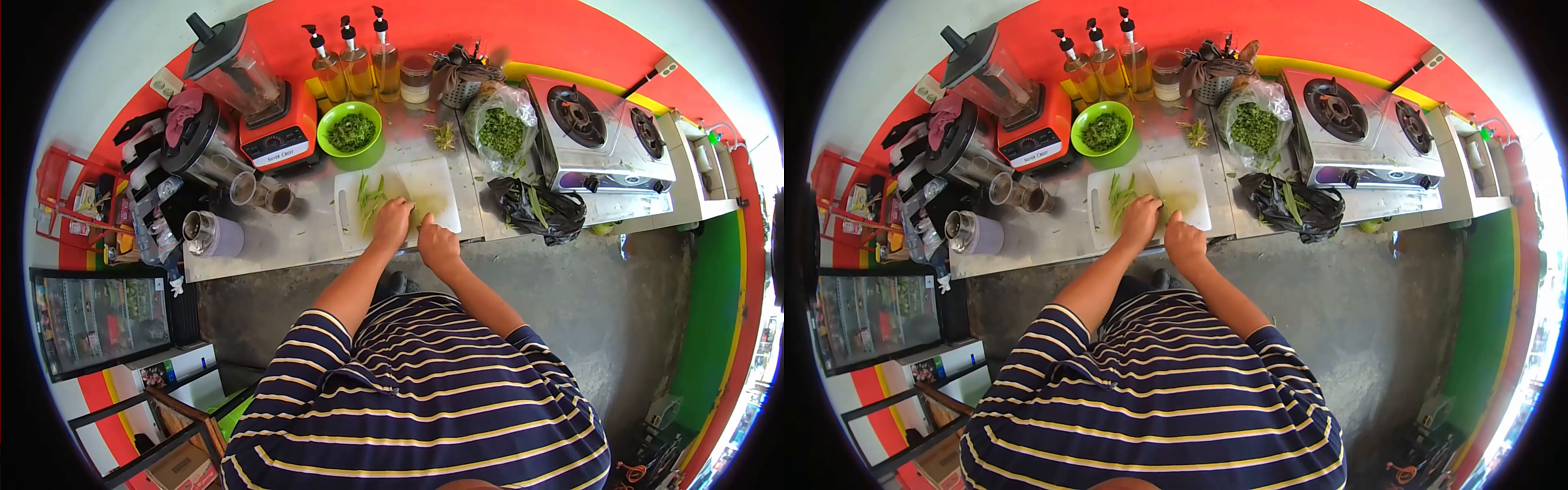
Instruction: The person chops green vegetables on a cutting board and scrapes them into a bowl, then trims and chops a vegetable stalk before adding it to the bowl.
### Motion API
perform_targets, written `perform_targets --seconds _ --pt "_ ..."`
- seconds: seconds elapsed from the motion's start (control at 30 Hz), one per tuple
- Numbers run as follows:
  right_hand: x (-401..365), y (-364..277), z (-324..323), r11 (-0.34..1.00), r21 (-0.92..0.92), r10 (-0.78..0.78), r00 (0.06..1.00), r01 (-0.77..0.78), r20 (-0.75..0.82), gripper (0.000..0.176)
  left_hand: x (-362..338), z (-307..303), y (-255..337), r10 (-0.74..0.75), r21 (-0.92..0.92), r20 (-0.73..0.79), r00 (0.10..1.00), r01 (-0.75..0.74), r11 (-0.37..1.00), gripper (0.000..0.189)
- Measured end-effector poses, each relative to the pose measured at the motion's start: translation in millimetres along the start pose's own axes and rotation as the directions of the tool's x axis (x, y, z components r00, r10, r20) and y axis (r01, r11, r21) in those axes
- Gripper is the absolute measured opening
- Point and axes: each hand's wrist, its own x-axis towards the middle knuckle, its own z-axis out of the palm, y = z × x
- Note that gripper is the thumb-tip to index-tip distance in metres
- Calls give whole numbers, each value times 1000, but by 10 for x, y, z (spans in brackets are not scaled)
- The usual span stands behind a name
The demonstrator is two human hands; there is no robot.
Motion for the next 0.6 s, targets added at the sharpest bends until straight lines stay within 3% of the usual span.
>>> perform_targets --seconds 0.13,0.2,0.27,0.4,0.47,0.6 --pt "-98 -38 -89 1000 10 -26 1000 26 -2 27 4 -21 3 29 -6 -20 999 -29 1000 13" --pt "-109 -68 -34 999 6 38 997 -39 66 26 -16 -42 38 33 -24 -40 999 -34 999 12" --pt "-13 -51 32 1000 -7 23 999 -22 49 26 3 -102 70 -24 -51 22 999 25 998 16" --pt "81 -51 11 1000 -15 -25 1000 25 -11 26 48 -72 22 -25 -36 3 1000 25 999 15" --pt "11 -84 34 1000 -20 8 1000 -8 6 26 75 -137 86 -90 68 83 992 84 994 16" --pt "-34 -79 93 1000 -12 24 999 -24 22 26 51 -158 115 -134 40 27 991 132 990 17"
